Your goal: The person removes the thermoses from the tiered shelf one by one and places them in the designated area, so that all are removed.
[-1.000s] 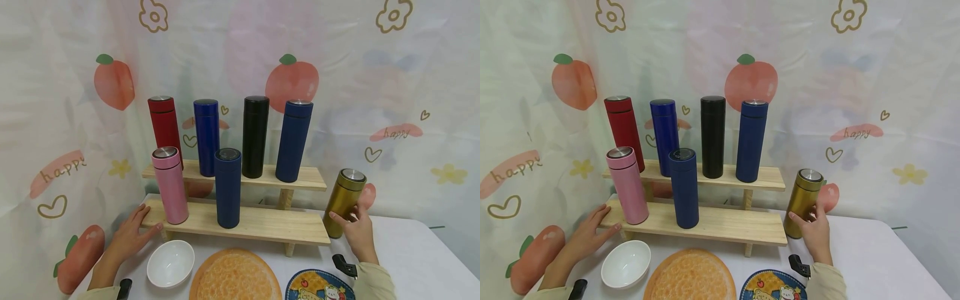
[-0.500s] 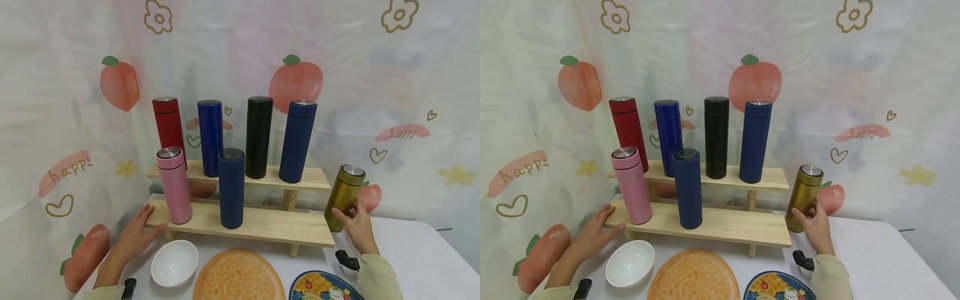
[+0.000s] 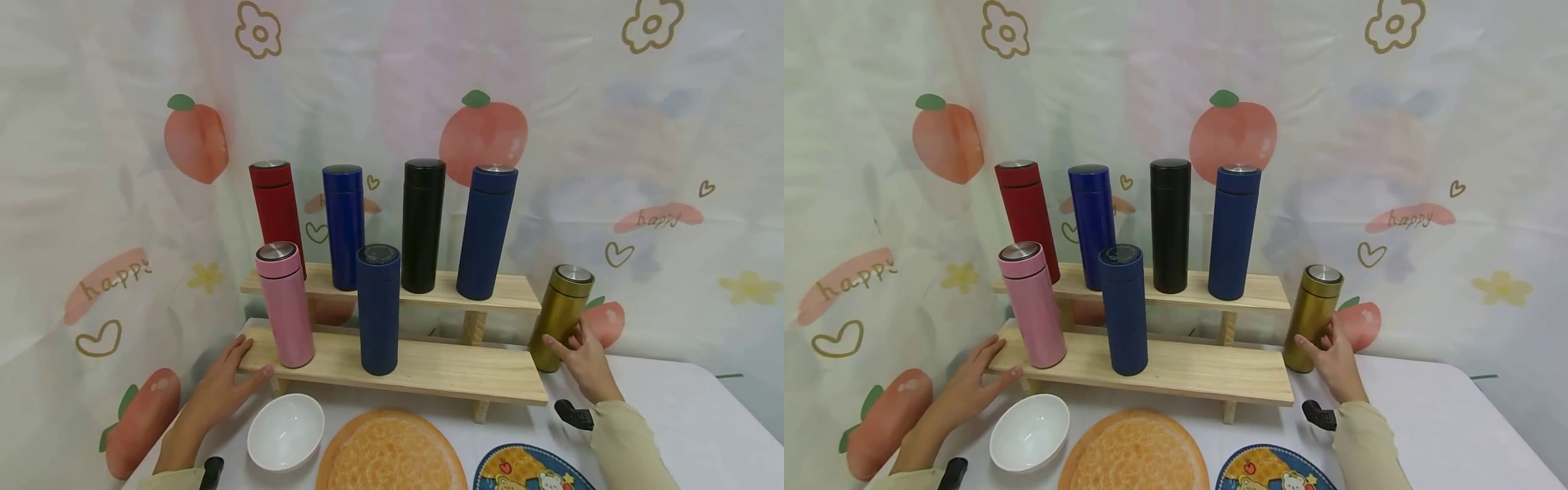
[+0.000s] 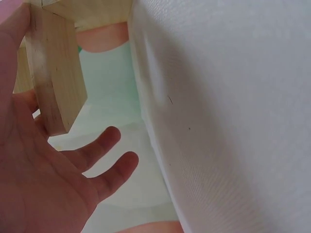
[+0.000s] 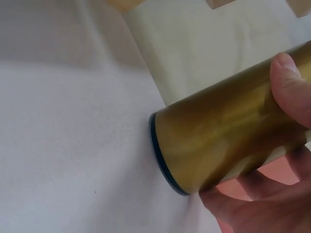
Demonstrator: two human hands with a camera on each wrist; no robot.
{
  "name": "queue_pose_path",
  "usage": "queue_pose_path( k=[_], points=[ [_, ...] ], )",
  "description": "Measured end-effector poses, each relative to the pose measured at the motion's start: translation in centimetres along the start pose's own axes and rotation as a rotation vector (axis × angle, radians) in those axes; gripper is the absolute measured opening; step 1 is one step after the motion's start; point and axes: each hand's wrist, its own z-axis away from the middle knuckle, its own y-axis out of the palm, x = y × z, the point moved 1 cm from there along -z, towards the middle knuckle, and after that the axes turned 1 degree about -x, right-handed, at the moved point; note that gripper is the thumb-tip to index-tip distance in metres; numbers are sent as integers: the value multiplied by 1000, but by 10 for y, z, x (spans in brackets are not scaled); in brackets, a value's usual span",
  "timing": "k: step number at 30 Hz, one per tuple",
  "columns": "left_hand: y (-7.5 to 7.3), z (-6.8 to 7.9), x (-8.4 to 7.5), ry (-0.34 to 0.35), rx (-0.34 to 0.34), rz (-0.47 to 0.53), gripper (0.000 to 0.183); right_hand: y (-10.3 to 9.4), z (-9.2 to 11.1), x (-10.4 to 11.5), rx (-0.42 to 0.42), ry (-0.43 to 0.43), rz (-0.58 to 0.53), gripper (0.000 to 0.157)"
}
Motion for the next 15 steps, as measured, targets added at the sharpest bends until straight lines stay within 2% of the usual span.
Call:
queue_pose_path(
  k=[6,10,13,15],
  points=[
    [0,1,3,-9,-1,12,95,6,0,9,1,27,-42,98],
    [-1,2,3,-11,-7,8,94,10,4,19,-1,105,-69,96],
    [-2,2,2,-2,-12,11,93,12,9,26,-31,168,-65,97],
    [-2,2,1,-1,-9,14,92,12,11,32,-62,175,-72,98]
  ],
)
